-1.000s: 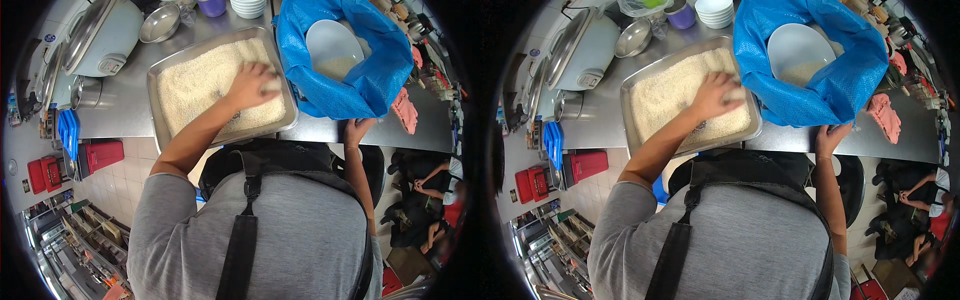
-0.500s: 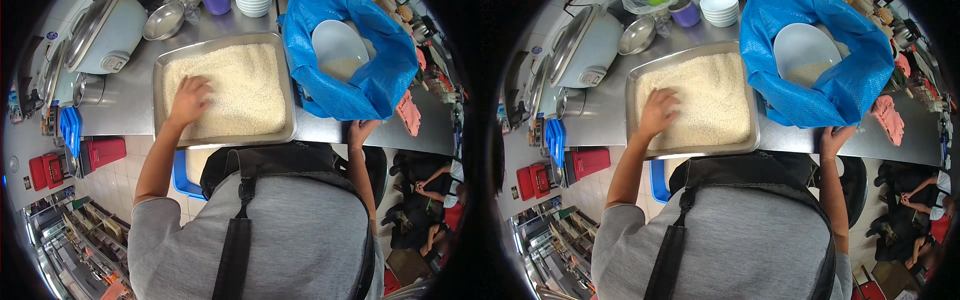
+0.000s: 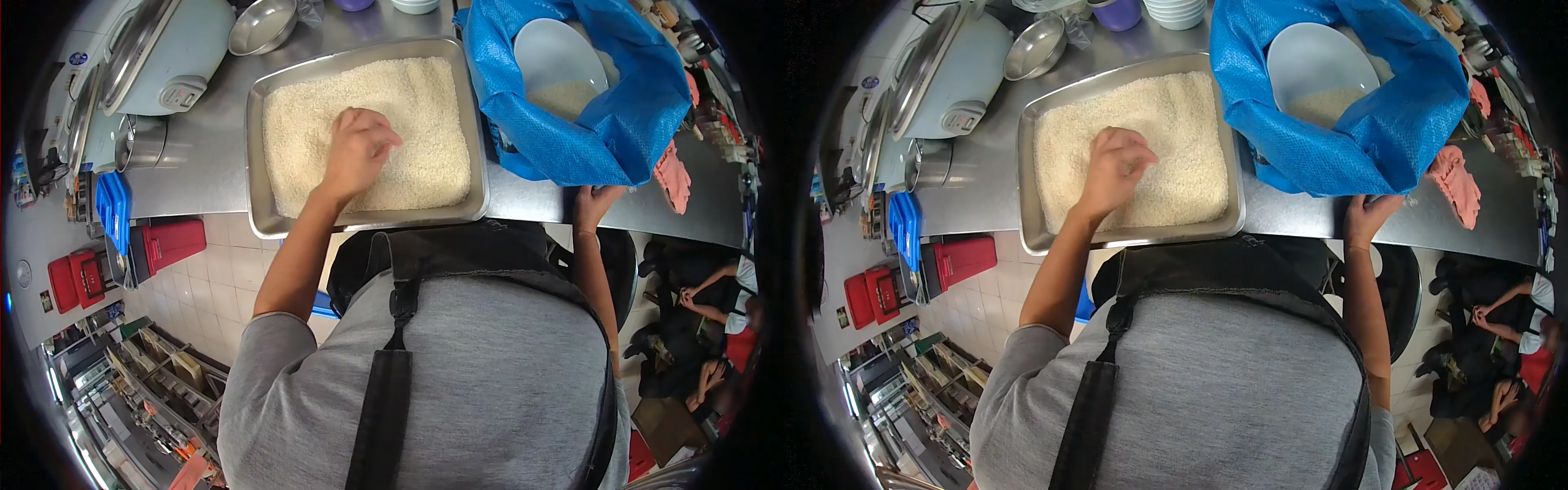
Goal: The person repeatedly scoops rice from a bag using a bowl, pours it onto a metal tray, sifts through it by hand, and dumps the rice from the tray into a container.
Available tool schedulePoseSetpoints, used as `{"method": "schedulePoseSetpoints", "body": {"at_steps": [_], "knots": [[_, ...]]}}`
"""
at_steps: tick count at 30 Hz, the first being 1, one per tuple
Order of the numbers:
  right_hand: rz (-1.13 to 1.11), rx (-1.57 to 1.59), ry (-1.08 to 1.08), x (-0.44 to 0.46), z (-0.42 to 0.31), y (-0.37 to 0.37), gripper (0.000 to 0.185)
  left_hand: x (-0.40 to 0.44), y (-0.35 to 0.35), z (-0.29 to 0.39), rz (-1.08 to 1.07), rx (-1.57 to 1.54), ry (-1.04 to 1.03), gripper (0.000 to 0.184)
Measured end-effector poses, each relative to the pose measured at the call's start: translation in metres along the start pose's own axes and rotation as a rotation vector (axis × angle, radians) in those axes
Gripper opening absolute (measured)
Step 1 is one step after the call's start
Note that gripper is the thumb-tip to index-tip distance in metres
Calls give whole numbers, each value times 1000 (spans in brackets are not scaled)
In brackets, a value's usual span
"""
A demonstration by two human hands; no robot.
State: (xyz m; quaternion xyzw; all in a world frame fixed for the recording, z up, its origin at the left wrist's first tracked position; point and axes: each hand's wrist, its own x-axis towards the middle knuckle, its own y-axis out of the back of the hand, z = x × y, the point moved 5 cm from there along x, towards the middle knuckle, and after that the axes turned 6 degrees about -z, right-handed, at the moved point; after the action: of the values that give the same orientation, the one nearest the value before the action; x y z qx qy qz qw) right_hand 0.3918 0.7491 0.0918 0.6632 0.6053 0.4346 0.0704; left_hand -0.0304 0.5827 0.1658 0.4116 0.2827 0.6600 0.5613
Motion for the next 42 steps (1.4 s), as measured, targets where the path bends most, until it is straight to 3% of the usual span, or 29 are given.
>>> {"method": "schedulePoseSetpoints", "body": {"at_steps": [15, 18, 24, 27, 30, 42], "knots": [[-6, -61, 24, 3, -3, 2, 72, 1, -21, 19, -75, 78, -53, 14], [51, -51, 58, 7, -18, 6, 54, 3, -21, 24, -89, 98, -51, 13], [47, -37, 40, 4, -10, 4, 55, 4, -24, 24, -97, 119, -65, 13], [-19, -27, -7, 3, 0, 1, 75, 4, -27, 20, -83, 98, -68, 9], [-17, -26, 21, 5, -6, 3, 75, 4, -25, 21, -84, 111, -76, 12], [-10, -36, 22, 4, -3, 2, 75, -5, -15, -5, -41, -149, 235, 6]]}}
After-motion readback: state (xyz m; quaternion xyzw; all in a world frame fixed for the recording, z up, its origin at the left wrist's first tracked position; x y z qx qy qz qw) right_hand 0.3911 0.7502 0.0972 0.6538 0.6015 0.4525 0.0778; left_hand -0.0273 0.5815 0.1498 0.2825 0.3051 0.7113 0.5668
